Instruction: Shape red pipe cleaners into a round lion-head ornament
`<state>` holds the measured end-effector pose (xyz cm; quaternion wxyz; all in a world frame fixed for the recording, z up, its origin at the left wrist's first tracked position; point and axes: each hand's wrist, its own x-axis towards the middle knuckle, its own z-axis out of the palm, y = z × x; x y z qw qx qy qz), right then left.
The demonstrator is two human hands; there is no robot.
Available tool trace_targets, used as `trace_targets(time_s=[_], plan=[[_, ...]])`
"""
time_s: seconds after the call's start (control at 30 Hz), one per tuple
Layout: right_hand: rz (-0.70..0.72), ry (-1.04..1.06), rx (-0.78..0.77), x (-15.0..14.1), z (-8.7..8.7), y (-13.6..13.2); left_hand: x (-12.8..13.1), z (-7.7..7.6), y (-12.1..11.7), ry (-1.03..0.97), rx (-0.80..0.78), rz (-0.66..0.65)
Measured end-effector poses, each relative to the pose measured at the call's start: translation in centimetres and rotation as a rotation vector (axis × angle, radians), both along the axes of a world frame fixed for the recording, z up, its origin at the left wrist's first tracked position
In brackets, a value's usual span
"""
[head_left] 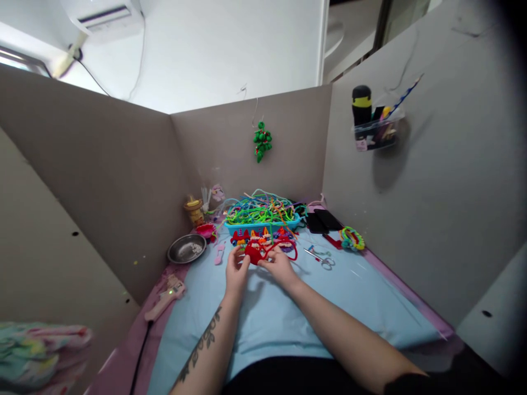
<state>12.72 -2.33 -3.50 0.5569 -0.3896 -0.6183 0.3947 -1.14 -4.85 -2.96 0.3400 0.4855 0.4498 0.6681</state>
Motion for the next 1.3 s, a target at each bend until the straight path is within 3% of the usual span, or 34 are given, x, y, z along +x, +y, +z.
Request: trace_targets(time_s=[0.1, 0.2, 0.43, 0.63, 0.87, 0.97, 1.13, 1.3], plan=[[-0.005, -0.120, 0.032, 0.1, 0.0, -0.2, 0.1, -0.1, 0.1, -0.008, -0.017, -0.120], [0.022, -0.153, 0.061, 0.2, 0.3, -0.3, -0.2, -0.3, 0.3, -0.091, -0.043, -0.139], [-0.061, -0.096, 0.107, 0.6, 1.5, -0.8, -0.5, -0.5, 0.5, -0.312, -0.125, -0.271], [-0.098, -0.040, 0.064, 0.6, 1.2, -0.4, -0.3, 0.1, 0.0, -0.379, -0.197, -0.370], [0.085, 0.016, 0.034, 1.3, 1.6, 0.0, -0.4, 0.6, -0.4, -0.351, -0.257, -0.458], [0.122, -0.046, -0.006, 1.7, 2.1, 0.0, -0.4, 0.7, -0.4, -0.359, -0.274, -0.462], [0.308, -0.177, -0.020, 2.1, 2.3, 0.0, -0.5, 0.7, -0.5, -0.396, -0.306, -0.456], [0.290, -0.166, -0.067, 1.9, 1.6, 0.1, -0.3, 0.4, -0.2, -0.342, -0.296, -0.425]])
